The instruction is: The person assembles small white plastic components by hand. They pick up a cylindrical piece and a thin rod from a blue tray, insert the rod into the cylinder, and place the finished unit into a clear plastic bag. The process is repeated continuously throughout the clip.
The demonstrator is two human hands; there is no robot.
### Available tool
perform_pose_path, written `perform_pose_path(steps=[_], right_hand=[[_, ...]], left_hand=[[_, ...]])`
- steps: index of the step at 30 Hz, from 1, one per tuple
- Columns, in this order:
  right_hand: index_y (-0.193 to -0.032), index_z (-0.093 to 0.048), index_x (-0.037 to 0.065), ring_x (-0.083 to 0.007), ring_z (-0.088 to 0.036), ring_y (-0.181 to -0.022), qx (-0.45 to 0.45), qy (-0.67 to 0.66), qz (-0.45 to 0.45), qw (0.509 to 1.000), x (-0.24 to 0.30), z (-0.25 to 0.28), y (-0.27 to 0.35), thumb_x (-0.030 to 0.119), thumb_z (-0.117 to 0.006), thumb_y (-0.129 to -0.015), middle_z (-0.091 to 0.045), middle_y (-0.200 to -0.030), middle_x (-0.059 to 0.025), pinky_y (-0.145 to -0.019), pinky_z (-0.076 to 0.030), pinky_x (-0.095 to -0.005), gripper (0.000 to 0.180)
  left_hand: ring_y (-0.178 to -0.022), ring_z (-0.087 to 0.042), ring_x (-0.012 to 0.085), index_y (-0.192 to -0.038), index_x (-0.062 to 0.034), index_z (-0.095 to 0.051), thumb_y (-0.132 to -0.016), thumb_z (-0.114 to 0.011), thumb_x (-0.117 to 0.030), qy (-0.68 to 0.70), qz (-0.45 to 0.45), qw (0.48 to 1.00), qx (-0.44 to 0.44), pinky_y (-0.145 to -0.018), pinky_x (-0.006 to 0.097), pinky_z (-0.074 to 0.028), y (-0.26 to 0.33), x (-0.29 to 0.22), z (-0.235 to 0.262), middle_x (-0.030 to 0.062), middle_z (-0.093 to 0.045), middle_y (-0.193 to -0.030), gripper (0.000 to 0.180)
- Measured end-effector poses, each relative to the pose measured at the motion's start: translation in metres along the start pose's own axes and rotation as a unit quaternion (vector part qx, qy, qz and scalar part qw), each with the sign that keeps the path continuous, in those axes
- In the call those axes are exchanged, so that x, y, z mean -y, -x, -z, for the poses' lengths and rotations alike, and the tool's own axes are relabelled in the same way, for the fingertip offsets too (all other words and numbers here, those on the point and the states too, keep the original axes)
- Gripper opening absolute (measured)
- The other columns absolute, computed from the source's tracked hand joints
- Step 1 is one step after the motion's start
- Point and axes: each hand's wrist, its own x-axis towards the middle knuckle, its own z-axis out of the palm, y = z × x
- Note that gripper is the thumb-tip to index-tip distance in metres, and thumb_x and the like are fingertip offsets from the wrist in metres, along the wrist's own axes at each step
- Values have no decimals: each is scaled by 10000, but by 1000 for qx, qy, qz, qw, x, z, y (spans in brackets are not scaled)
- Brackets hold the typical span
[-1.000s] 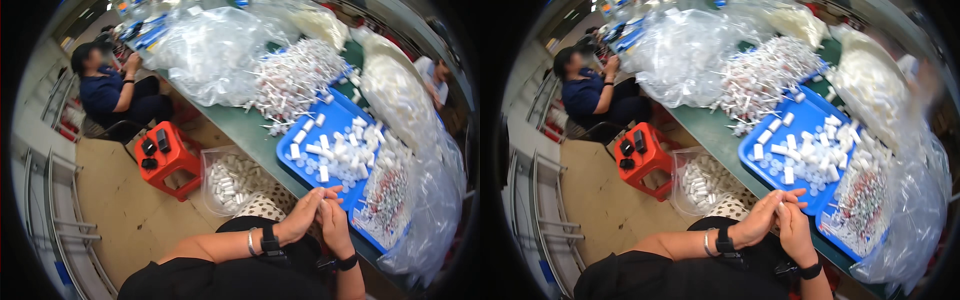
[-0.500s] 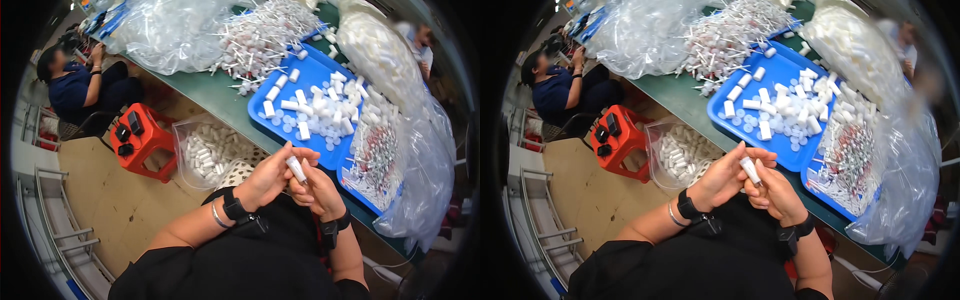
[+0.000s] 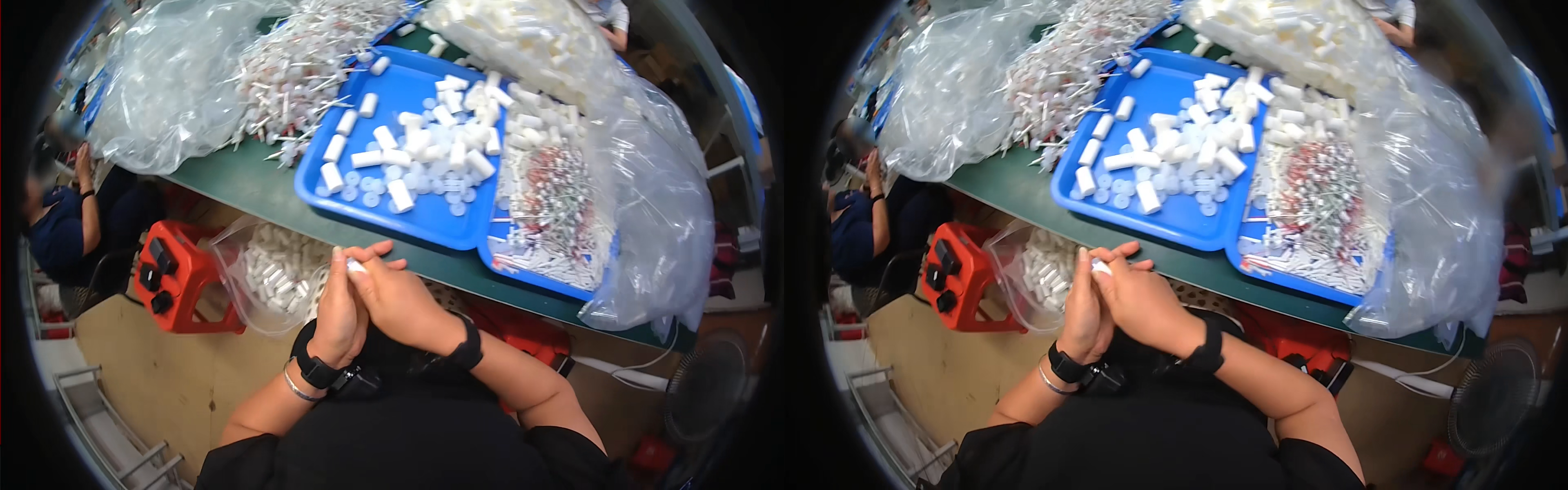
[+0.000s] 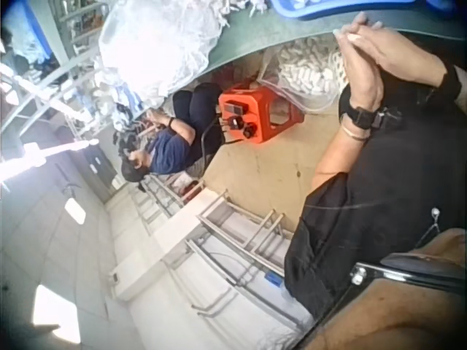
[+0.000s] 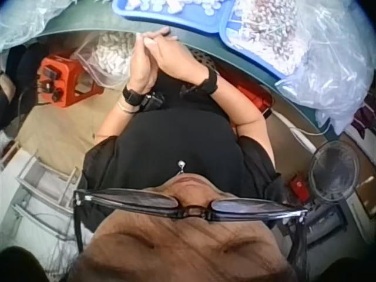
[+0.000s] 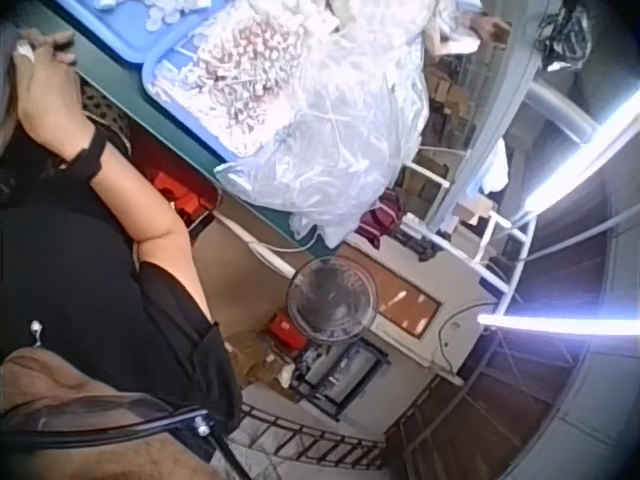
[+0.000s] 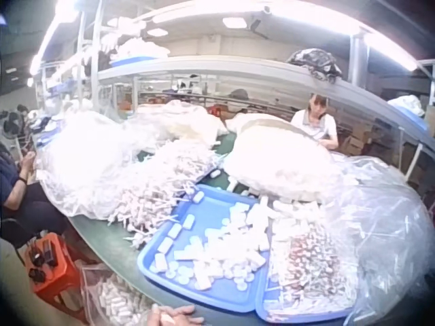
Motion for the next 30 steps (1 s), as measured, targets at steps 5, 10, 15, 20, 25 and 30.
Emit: perform_pose_path(steps=[5, 10, 15, 20, 25, 30], right_hand=[[-992, -564, 26, -35, -324, -440, 194, -547, -261, 772, -7, 25, -8, 438, -340, -1106, -423, -624, 47, -418, -255, -197, 482], [-1009, -563, 38, -41, -292, -402, 215, -599, -263, 725, -9, 31, -6, 456, -309, -1107, -410, -606, 42, -390, -250, -199, 500], [-986, -563, 34, -34, -296, -434, 183, -491, -269, 808, 4, 23, -6, 429, -322, -1110, -379, -606, 62, -401, -245, -205, 479], [-980, -591, 35, -223, -566, -574, 103, -121, -23, 987, 7, 20, 2, 315, -517, -1060, -590, -706, -51, -541, -438, -342, 300], [-998, -671, 44, -326, -677, -746, -94, 181, 87, 975, 15, 106, 34, 137, -681, -922, -686, -887, -133, -635, -537, -412, 120], [-909, -667, 48, -304, -643, -781, -139, 417, 18, 898, -12, 170, 61, 15, -664, -832, -582, -847, -115, -641, -518, -419, 84]], left_hand=[[-1332, -514, 305, -1382, -24, -489, -1098, -222, -506, -25, 29, 995, 92, -1111, 453, -436, -2, -19, 5, 170, -518, -1456, 620], [-1338, -504, 289, -1358, -14, -519, -1105, -235, -481, -9, 64, 995, 70, -1119, 436, -426, -4, -21, -1, 184, -553, -1402, 602], [-1136, -642, 247, -1075, -27, -614, -1092, -406, -411, -27, 54, 998, 16, -998, 386, -518, -7, -11, 11, 182, -683, -1137, 438], [-854, -645, 215, -828, -67, -564, -1084, -469, -336, 30, -18, 997, -62, -820, 369, -526, -10, -15, 22, 109, -650, -817, 383], [-958, -604, 192, -979, -38, -632, -1061, -523, -266, -160, -169, 954, -188, -949, 377, -454, -19, -61, 109, 75, -655, -964, 266], [-1161, -563, 167, -1249, -5, -591, -1014, -569, -104, -367, -266, 859, -237, -1046, 326, -411, -21, -66, 81, 84, -609, -1238, 256]])
